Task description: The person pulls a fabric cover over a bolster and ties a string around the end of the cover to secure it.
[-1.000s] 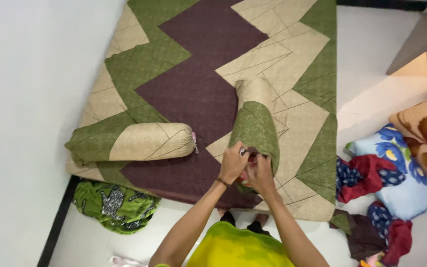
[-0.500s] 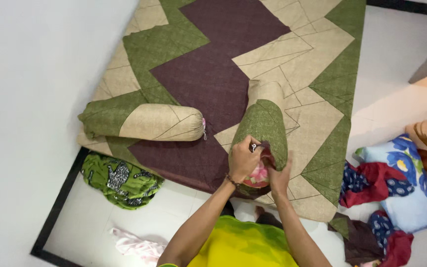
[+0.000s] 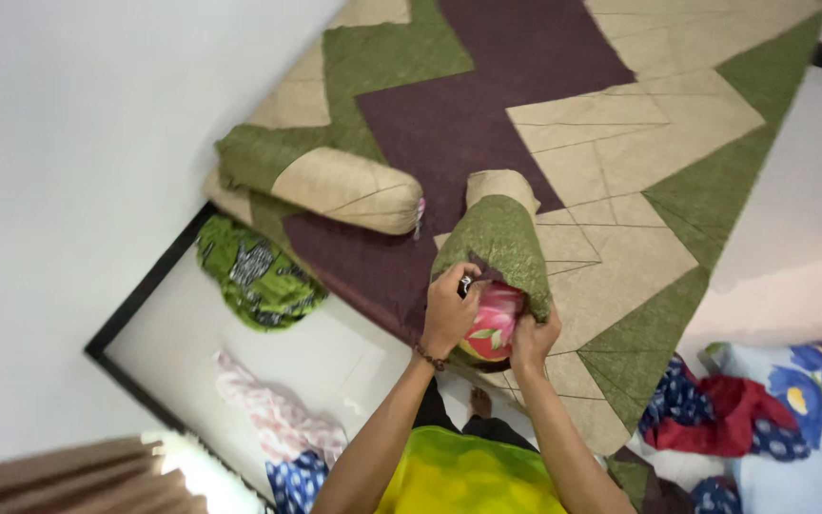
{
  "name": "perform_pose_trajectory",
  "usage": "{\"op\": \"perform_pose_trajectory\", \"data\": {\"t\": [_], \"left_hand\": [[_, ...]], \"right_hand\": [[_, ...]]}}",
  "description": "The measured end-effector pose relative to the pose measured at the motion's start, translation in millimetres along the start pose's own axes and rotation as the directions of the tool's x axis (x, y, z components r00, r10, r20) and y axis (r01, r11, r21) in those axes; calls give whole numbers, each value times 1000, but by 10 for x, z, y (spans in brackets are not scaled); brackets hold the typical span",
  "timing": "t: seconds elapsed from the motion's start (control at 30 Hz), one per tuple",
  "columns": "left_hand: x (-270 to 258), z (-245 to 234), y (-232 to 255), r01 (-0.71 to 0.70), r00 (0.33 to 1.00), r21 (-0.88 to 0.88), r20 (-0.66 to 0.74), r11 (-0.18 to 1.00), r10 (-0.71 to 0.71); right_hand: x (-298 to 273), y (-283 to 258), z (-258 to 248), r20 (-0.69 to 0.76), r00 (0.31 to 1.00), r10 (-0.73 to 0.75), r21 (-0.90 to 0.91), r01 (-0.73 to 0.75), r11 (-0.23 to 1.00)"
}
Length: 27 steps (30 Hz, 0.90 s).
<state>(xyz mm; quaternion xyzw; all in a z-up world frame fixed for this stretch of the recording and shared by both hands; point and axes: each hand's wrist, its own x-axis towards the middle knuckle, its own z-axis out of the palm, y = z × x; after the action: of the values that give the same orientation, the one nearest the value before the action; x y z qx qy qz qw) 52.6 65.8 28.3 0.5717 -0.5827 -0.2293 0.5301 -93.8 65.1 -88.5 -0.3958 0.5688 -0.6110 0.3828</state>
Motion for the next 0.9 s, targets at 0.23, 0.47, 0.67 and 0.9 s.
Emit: {"op": "perform_pose_trajectory", "data": {"t": [0.23, 0.47, 0.67, 0.9], "left_hand": [[-17, -375, 118, 116, 986, -110, -110, 987, -129], [-128, -677, 270, 152, 934, -230, -284, 961, -216], [-148, -1121, 141, 135, 800, -420, -488, 897, -349], [-328, -1529, -122, 122, 642, -286, -708, 950, -295]], "right_hand": [[-75, -702, 230, 137, 984, -111, 29, 108, 994], [123, -1219, 606, 325, 892, -313, 138, 282, 949], [48, -1650, 1127, 552, 656, -514, 236, 468, 851], [-109, -1721, 1803, 778, 523, -347, 163, 366, 916]]}}
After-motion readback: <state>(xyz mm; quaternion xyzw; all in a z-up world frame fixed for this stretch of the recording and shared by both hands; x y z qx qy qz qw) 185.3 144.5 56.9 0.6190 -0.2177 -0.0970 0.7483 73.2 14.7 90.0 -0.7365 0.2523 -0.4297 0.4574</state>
